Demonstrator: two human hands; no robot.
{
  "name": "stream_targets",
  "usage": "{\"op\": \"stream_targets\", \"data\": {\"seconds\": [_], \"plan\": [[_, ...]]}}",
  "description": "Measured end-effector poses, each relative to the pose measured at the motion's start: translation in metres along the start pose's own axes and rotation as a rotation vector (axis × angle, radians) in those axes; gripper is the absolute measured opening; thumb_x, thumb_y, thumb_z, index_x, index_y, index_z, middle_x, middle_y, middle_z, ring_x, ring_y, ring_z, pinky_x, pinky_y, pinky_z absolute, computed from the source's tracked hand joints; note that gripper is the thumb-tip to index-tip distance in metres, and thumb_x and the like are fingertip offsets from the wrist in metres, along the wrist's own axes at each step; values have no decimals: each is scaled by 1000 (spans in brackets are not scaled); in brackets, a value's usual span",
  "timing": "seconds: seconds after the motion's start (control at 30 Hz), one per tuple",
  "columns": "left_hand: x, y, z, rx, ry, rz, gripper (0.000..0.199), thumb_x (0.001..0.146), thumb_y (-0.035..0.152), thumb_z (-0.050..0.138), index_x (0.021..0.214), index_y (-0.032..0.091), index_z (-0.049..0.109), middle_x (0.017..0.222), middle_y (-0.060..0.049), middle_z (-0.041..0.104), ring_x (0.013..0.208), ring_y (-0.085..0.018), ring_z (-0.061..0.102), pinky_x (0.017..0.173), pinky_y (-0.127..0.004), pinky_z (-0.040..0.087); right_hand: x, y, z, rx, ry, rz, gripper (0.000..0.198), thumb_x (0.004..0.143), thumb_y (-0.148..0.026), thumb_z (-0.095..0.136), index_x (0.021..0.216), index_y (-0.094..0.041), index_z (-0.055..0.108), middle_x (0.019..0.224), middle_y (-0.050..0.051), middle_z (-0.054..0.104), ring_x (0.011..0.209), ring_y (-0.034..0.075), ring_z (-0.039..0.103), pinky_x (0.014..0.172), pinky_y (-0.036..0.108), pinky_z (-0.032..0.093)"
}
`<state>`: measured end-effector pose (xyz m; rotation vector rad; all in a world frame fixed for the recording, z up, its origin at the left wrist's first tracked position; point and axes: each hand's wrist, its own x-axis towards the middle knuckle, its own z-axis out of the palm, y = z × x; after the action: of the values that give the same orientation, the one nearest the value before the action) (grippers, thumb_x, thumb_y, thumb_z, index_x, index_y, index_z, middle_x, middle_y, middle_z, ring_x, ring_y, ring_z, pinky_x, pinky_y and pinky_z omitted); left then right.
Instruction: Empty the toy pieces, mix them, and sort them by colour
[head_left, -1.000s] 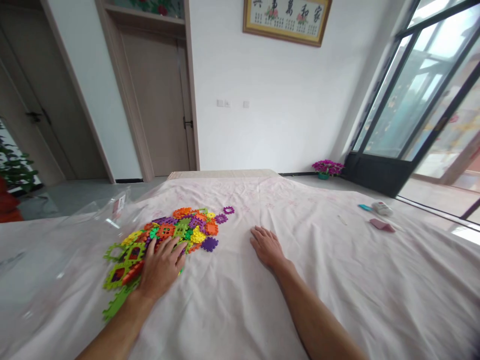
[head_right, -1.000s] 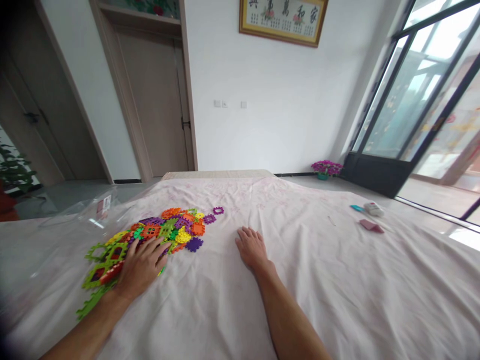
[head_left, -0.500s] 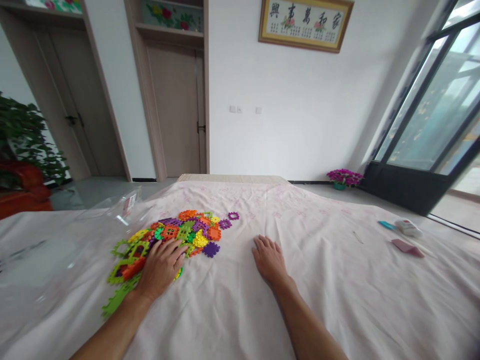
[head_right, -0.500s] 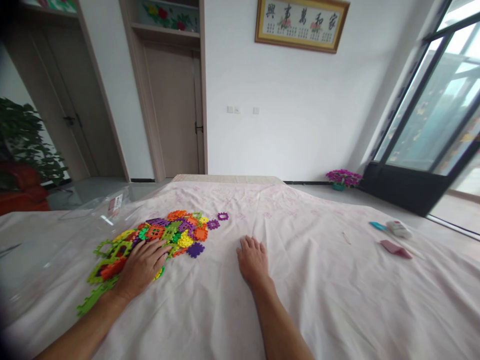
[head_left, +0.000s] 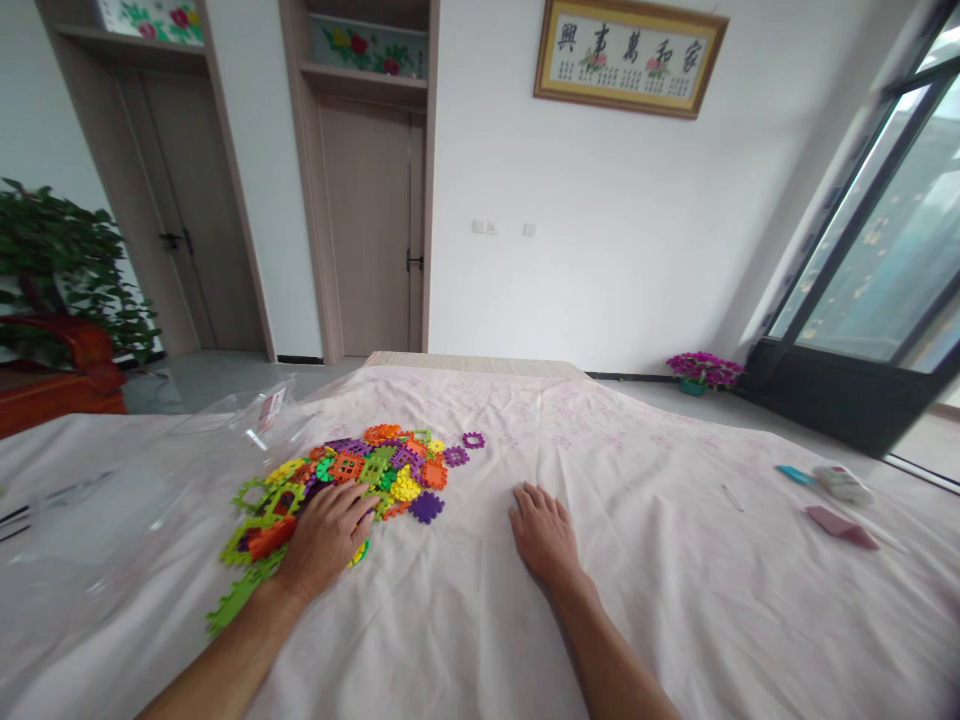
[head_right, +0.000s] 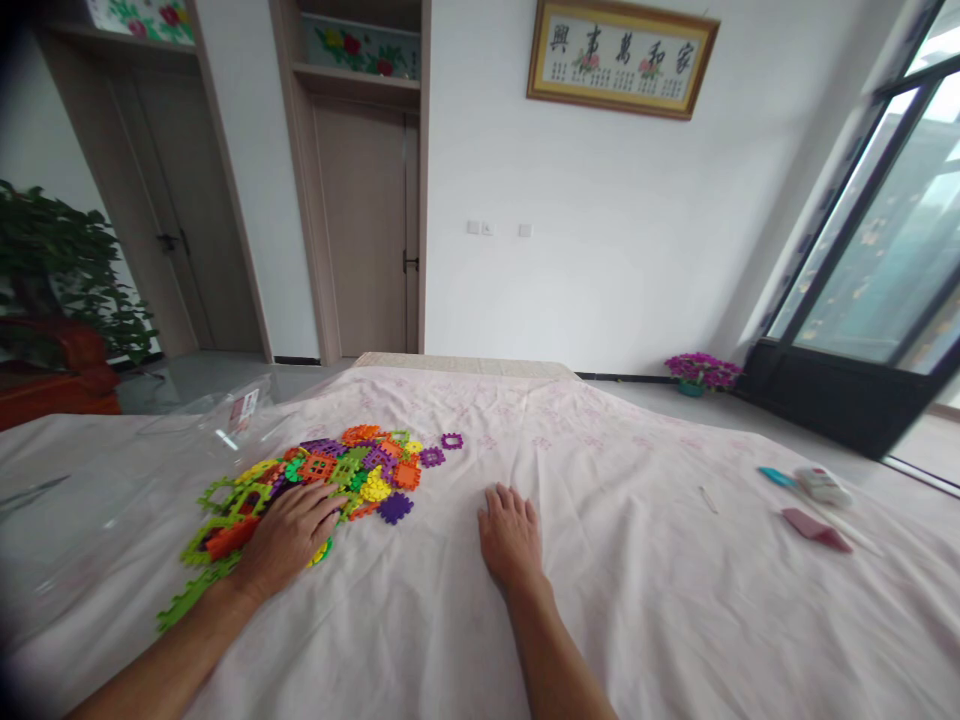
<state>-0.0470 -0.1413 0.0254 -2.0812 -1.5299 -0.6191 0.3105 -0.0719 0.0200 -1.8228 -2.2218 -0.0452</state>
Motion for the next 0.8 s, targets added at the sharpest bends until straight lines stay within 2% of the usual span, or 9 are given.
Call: {"op": "stream_targets", "data": {"seconds": [0.23,0.8], "plan": [[1,0,1,-13,30,-13,30,93,29,49,112,25,71,119,-6,69,113,-24,61,102,-45,45,2,1,2,-18,2,-4,46,98,-36,34,140,-24,50,150,8,45,140,27,34,115,47,21],[1,-2,0,-7,-6,-8,29,94,28,47,112,25,70,119,-8,68,114,-25,59,102,-44,43,1,-6,-2,-12,33,9,45,96,-34,38,137,-24,52,147,8,48,136,27,38,114,44,21]]}}
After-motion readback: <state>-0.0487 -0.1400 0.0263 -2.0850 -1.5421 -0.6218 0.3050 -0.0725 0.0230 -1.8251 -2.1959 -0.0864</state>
